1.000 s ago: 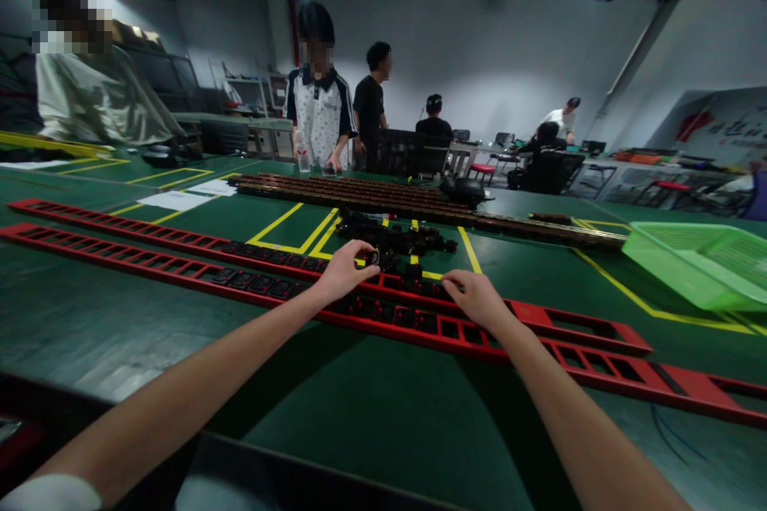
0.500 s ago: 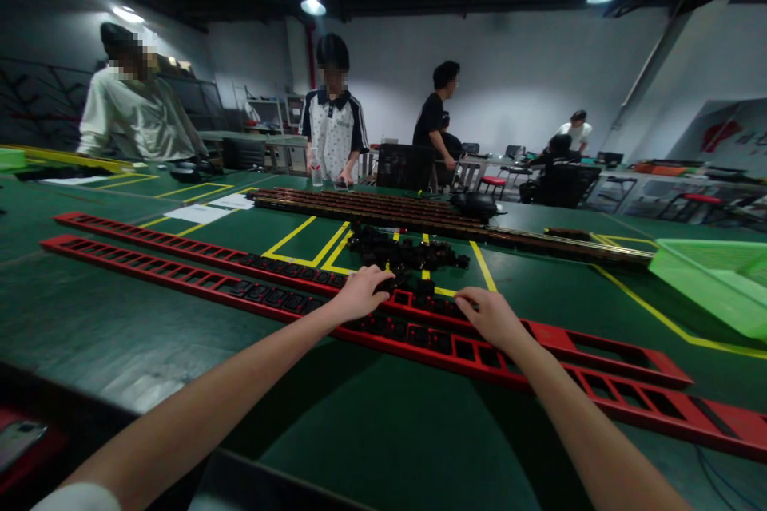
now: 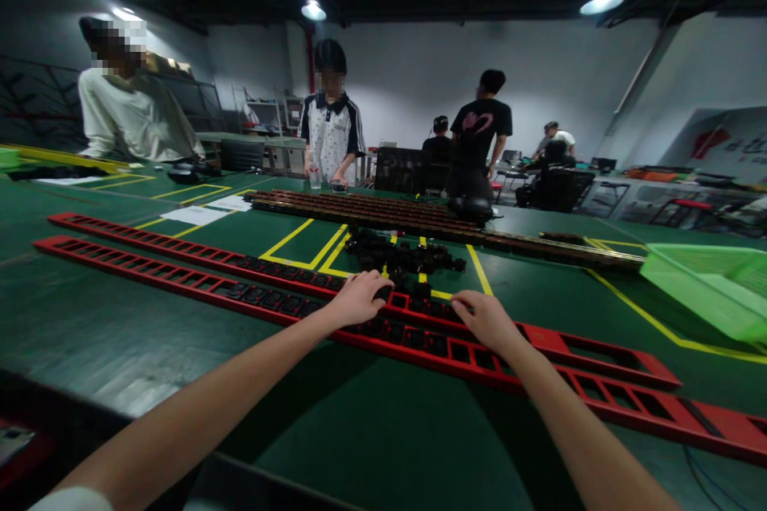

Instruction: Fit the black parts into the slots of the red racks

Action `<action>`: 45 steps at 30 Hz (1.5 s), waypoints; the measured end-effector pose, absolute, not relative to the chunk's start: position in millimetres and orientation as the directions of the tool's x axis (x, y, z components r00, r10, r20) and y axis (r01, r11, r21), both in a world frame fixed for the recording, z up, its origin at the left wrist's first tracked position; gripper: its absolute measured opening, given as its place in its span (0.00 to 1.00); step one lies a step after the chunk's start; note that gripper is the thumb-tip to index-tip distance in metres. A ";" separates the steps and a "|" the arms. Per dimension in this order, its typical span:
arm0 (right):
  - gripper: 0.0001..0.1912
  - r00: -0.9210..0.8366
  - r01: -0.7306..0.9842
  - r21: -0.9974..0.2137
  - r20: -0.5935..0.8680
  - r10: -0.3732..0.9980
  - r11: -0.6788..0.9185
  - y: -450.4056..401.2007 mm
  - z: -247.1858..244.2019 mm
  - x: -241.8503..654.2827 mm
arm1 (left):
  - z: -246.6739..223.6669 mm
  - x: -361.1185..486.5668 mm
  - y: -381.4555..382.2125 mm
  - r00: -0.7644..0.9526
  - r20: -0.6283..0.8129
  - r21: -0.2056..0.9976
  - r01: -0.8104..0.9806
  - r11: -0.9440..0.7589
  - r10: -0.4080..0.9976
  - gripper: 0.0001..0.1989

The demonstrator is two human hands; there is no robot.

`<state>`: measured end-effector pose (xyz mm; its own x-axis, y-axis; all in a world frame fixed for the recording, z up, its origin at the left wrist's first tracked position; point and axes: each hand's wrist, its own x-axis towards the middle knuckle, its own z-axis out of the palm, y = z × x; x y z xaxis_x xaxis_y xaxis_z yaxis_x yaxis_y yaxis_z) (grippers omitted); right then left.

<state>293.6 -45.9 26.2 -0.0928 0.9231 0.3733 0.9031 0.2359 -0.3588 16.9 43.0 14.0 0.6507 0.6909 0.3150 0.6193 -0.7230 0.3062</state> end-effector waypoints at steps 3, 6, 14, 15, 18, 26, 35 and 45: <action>0.15 -0.101 0.910 -0.338 0.386 0.917 0.242 -46.3 26.1 293.3 | 11.6 16.8 44.5 0.641 0.313 0.324 0.621 -0.713 0.701 0.21; 0.15 -0.105 0.913 -0.329 0.381 0.918 0.241 -46.3 25.4 293.3 | 9.7 17.0 44.9 0.634 0.312 0.322 0.630 -0.707 0.708 0.20; 0.15 -0.115 0.917 -0.317 0.373 0.921 0.243 -46.8 24.8 292.6 | 6.4 20.2 46.8 0.665 0.272 0.314 0.621 -0.718 0.695 0.16; 0.15 -0.112 0.916 -0.321 0.371 0.922 0.240 -46.9 24.9 292.5 | 6.5 20.7 47.0 0.663 0.274 0.316 0.623 -0.716 0.697 0.17; 0.15 -0.105 0.909 -0.341 0.367 0.924 0.239 -47.2 25.5 292.3 | 8.0 21.8 47.1 0.659 0.267 0.316 0.629 -0.710 0.703 0.18; 0.14 -0.097 0.915 -0.335 0.361 0.927 0.226 -47.9 28.9 289.8 | 13.5 17.0 54.0 0.663 0.206 0.337 0.642 -0.689 0.719 0.18; 0.15 -0.097 0.917 -0.331 0.361 0.928 0.225 -48.3 29.6 290.7 | 17.0 7.5 68.9 0.705 0.181 0.345 0.608 -0.716 0.686 0.18; 0.17 -0.175 0.923 -0.267 0.350 0.920 0.277 -25.3 36.1 271.5 | 12.7 5.2 73.5 0.750 0.203 0.327 0.554 -0.766 0.629 0.21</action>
<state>271.5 -25.3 36.1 -0.1746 0.9202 0.3503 0.9231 0.2768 -0.2670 5.2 73.5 12.7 0.7504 0.6290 0.2030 0.5537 -0.7660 0.3267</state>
